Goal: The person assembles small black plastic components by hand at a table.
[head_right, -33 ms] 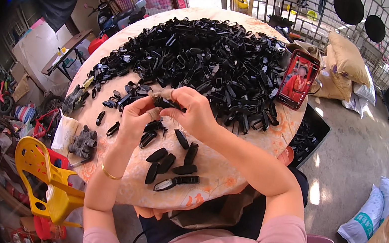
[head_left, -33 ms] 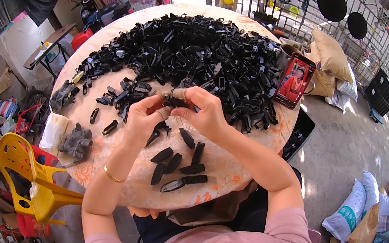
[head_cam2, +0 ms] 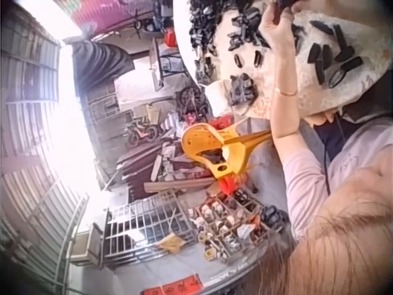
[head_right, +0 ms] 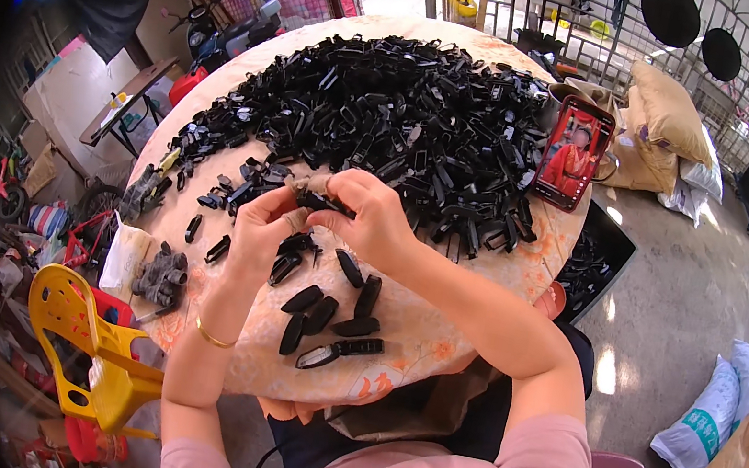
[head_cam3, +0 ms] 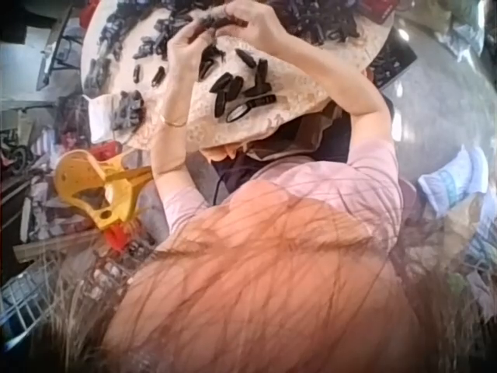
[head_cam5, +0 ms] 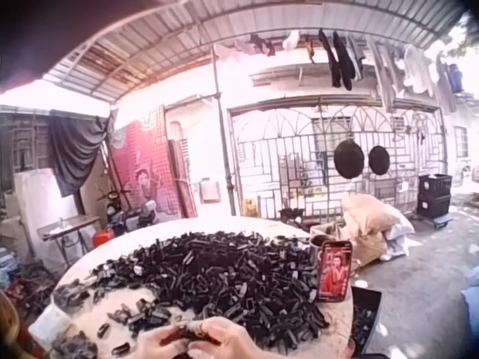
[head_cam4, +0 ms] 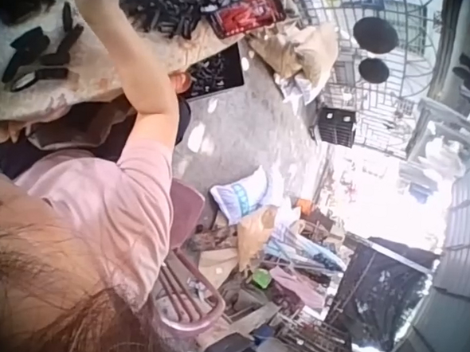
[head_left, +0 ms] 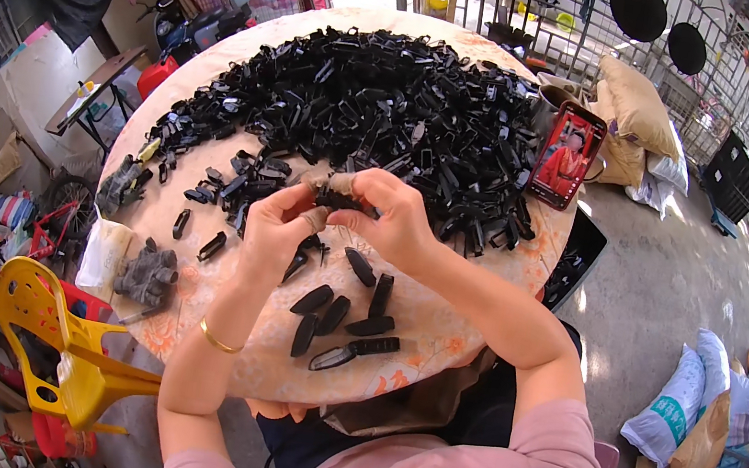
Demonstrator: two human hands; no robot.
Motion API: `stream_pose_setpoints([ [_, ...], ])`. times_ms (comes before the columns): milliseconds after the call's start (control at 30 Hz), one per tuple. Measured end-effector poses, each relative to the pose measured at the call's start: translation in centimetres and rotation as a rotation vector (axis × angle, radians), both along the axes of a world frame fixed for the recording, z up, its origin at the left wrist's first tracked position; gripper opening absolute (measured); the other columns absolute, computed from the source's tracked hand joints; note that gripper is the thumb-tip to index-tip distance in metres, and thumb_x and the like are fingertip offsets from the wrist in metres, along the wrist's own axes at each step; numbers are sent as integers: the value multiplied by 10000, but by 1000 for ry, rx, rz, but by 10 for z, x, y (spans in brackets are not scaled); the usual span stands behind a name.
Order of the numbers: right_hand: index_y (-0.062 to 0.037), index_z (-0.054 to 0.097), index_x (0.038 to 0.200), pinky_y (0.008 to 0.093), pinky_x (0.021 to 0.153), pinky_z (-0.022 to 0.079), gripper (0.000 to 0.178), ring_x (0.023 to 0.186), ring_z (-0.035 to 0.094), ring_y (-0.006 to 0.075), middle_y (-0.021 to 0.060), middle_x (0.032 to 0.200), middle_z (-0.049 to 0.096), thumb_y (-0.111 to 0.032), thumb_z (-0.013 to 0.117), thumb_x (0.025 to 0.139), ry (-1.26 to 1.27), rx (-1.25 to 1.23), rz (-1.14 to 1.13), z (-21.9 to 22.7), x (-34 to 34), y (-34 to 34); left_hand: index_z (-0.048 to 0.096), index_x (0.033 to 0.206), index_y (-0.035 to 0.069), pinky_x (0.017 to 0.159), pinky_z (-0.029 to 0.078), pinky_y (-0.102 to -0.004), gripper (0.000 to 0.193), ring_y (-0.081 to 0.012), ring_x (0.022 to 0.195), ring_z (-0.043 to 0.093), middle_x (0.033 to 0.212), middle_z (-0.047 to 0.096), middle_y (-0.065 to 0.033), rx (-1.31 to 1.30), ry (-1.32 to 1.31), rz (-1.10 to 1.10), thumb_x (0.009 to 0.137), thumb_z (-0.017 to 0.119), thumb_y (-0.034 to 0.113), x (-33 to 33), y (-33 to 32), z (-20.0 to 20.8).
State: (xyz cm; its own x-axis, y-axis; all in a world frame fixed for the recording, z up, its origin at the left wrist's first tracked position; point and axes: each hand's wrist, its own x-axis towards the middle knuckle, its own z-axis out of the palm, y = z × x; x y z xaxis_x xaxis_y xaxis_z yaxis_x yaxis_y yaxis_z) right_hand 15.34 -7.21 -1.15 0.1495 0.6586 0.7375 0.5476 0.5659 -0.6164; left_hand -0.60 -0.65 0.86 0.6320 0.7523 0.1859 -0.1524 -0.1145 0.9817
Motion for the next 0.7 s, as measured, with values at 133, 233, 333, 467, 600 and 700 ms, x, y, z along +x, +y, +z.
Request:
stream_pose_setpoints([
  [133,-14,585,877,300,596,461,309,700,541,232,88,801,554,-109,763,643,-123,111,-56,-3,-2,0,599,1036,-34,699,443,-184,226,-52,781,547,897,620,-3,54,44,-3,813,574,-6,-1,0,-2],
  [233,-20,563,874,331,633,467,327,743,546,268,99,818,560,-95,761,625,-237,171,-100,0,-1,0,575,1031,-38,726,506,-236,195,-105,790,591,925,622,-46,-203,-71,-34,844,565,16,3,-5,-6],
  [333,-26,547,877,342,655,468,339,769,540,288,101,834,560,-88,758,618,-285,203,-109,-2,-7,2,581,970,-18,724,512,-222,139,-114,812,596,914,615,-55,-143,-142,-21,865,572,73,6,-4,-13],
  [467,-15,539,871,321,646,468,363,757,540,259,98,846,554,-203,766,657,-145,-14,-105,-1,-10,-1,600,998,-22,721,472,-207,157,-91,812,578,935,628,-51,-229,-140,-48,869,553,54,2,0,-9],
  [600,6,570,872,319,590,448,414,636,531,220,85,721,552,-337,731,706,22,-265,63,-1,-3,-2,597,1027,-24,806,459,-256,184,-131,881,586,983,629,-73,-240,-175,-102,863,532,28,-7,13,-4],
  [700,12,612,834,342,496,419,377,515,522,258,99,585,548,-335,707,722,70,-365,233,-7,-4,0,597,1044,-30,835,446,-255,208,-138,900,584,986,631,-75,-172,-147,-117,851,530,7,-9,10,1],
])
